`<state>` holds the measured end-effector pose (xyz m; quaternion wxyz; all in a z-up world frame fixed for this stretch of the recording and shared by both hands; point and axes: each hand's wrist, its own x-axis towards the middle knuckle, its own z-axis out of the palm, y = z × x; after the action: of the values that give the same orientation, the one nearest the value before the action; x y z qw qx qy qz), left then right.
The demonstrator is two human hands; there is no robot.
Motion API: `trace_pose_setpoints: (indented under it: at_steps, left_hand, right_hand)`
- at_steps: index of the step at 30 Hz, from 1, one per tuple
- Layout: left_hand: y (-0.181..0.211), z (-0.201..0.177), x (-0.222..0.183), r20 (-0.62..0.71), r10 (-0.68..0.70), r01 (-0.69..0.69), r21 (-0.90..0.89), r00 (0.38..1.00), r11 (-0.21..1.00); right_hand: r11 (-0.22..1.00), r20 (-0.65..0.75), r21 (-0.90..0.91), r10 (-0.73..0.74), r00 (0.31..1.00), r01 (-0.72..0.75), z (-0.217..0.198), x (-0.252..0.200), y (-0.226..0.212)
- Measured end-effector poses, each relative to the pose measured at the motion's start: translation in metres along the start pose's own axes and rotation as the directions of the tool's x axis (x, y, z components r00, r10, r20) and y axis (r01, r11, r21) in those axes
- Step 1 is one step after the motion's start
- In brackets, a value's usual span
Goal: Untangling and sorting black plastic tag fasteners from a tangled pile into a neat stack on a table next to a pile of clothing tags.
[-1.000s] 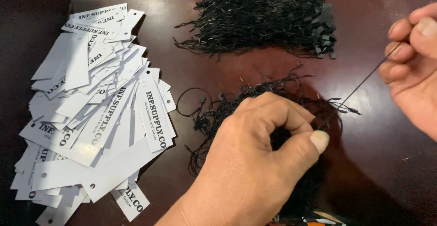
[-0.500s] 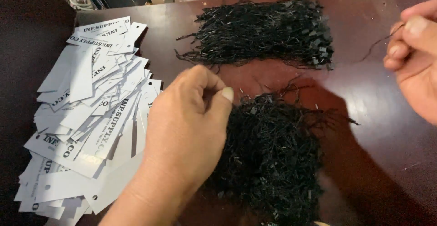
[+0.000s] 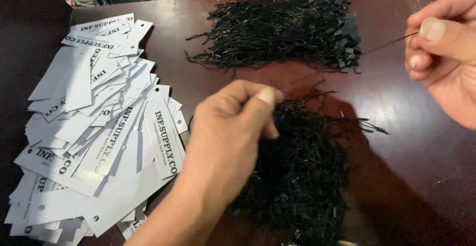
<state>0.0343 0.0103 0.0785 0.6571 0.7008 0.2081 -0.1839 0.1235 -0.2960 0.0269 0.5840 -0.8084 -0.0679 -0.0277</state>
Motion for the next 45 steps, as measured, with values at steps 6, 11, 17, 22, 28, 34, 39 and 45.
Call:
trace_pose_setpoints:
  at_steps: [6,11,17,22,28,34,39,45]
  left_hand:
    - [0.005,-0.028,0.031,-0.293,0.147,-0.124,0.097,0.945,0.988]
    - [0.006,-0.045,0.062,-0.372,0.280,-0.233,0.168,0.885,0.958]
    - [0.001,-0.050,0.099,-0.363,0.362,-0.302,0.212,0.859,0.929]
    - [-0.002,-0.052,0.123,-0.388,0.491,-0.331,0.410,0.780,0.850]
    - [-0.037,-0.061,0.164,-0.276,0.849,-0.514,0.698,0.450,0.499]
    - [-0.045,-0.058,0.167,-0.233,0.919,-0.520,0.768,0.318,0.374]
    - [-0.044,-0.057,0.166,-0.216,0.924,-0.516,0.778,0.315,0.357]
    - [-0.043,-0.056,0.163,-0.248,0.898,-0.463,0.788,0.364,0.405]
  right_hand:
    - [0.992,0.013,0.080,0.097,0.995,-0.098,0.032,0.010,-0.009]
    - [0.984,-0.053,-0.173,-0.062,0.997,0.052,0.042,0.022,0.006]
    - [0.995,-0.102,-0.096,0.000,0.995,-0.010,0.045,0.037,0.016]
    - [0.969,-0.174,-0.235,-0.126,0.977,0.083,0.049,0.045,0.034]
    - [0.759,-0.096,-0.519,-0.509,0.855,0.393,0.048,0.040,0.061]
    - [0.765,-0.066,-0.501,-0.500,0.864,0.404,0.059,0.035,0.052]
    - [0.745,-0.072,-0.539,-0.506,0.860,0.393,0.060,0.037,0.057]
    - [0.770,-0.102,-0.515,-0.491,0.865,0.377,0.060,0.040,0.057]
